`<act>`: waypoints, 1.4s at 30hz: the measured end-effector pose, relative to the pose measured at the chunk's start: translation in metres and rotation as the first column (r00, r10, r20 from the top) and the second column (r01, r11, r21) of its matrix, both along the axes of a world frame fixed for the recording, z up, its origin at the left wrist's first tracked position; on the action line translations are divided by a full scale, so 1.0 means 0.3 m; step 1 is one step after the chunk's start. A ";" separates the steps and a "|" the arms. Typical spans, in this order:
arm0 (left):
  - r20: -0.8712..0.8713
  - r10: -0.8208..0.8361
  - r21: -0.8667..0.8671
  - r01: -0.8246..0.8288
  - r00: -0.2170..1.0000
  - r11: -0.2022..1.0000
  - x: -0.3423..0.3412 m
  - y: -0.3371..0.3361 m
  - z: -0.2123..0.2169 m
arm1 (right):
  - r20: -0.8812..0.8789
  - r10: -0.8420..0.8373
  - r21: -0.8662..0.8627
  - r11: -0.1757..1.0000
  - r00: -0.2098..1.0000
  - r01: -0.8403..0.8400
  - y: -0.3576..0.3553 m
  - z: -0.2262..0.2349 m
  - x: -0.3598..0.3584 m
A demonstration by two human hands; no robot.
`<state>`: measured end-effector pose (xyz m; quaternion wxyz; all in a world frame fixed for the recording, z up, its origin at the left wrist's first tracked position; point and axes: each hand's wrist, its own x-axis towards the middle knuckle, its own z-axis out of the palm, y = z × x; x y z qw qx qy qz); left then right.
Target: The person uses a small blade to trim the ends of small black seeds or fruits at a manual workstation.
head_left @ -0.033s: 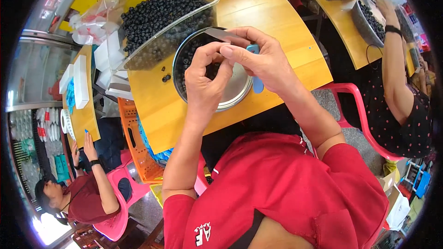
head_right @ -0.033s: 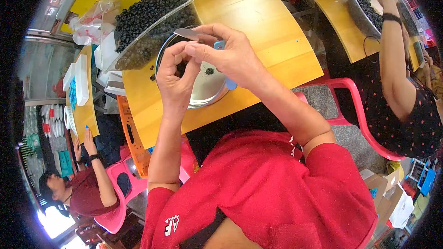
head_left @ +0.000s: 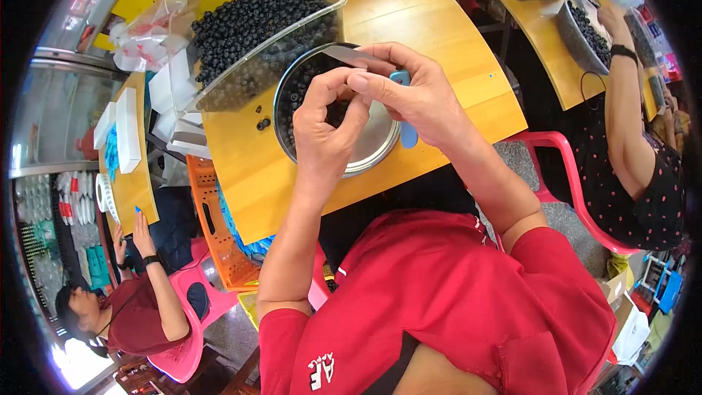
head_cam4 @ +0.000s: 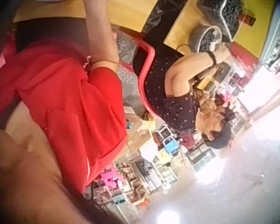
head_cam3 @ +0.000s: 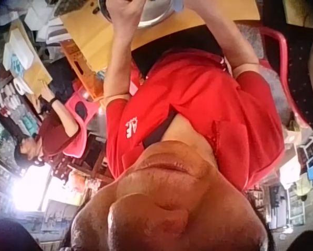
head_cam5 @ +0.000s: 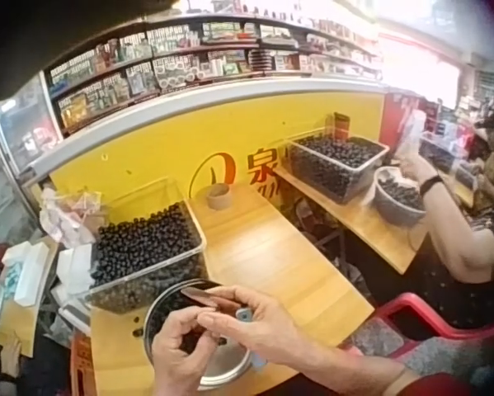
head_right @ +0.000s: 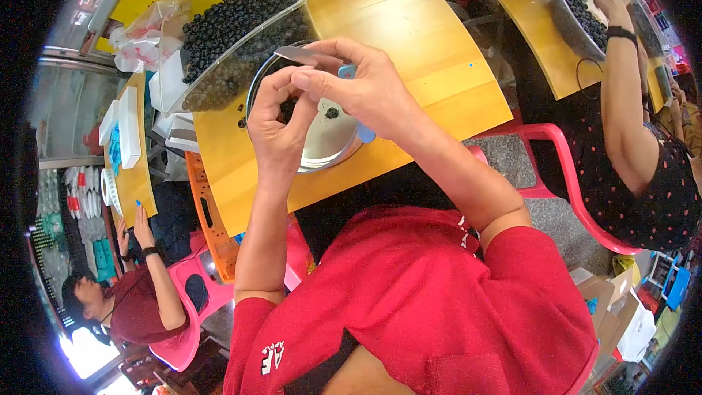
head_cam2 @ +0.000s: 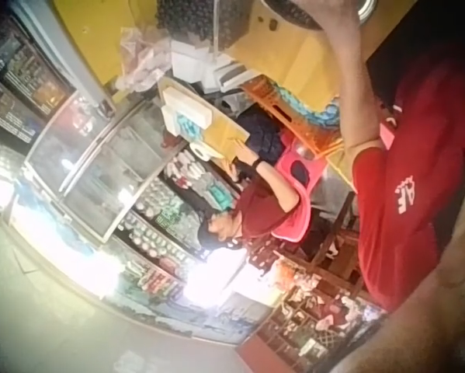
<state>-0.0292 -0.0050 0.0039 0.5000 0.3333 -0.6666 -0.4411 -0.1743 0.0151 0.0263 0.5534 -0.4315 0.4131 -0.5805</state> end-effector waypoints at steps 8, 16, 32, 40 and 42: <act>-0.391 -0.088 0.385 0.250 0.916 0.888 0.043 0.008 0.023 | 0.145 0.074 0.105 0.990 0.987 -0.090 0.008 0.009 -0.002; -0.596 -0.069 0.425 0.388 0.800 0.818 0.045 -0.005 0.004 | 0.218 0.053 0.056 0.996 0.974 -0.067 0.007 0.000 0.007; -0.670 0.065 0.503 0.387 0.740 0.772 0.018 0.003 -0.006 | -0.051 0.056 -0.096 0.994 0.997 -0.060 0.015 0.000 0.019; -0.697 0.059 0.479 0.403 0.715 0.780 0.016 0.006 -0.010 | -0.099 -0.037 -0.218 0.976 0.994 0.014 0.005 -0.015 0.044; -0.689 0.053 0.477 0.397 0.723 0.784 0.021 0.006 -0.010 | -0.112 -0.061 -0.223 0.974 0.992 0.035 -0.004 -0.027 0.046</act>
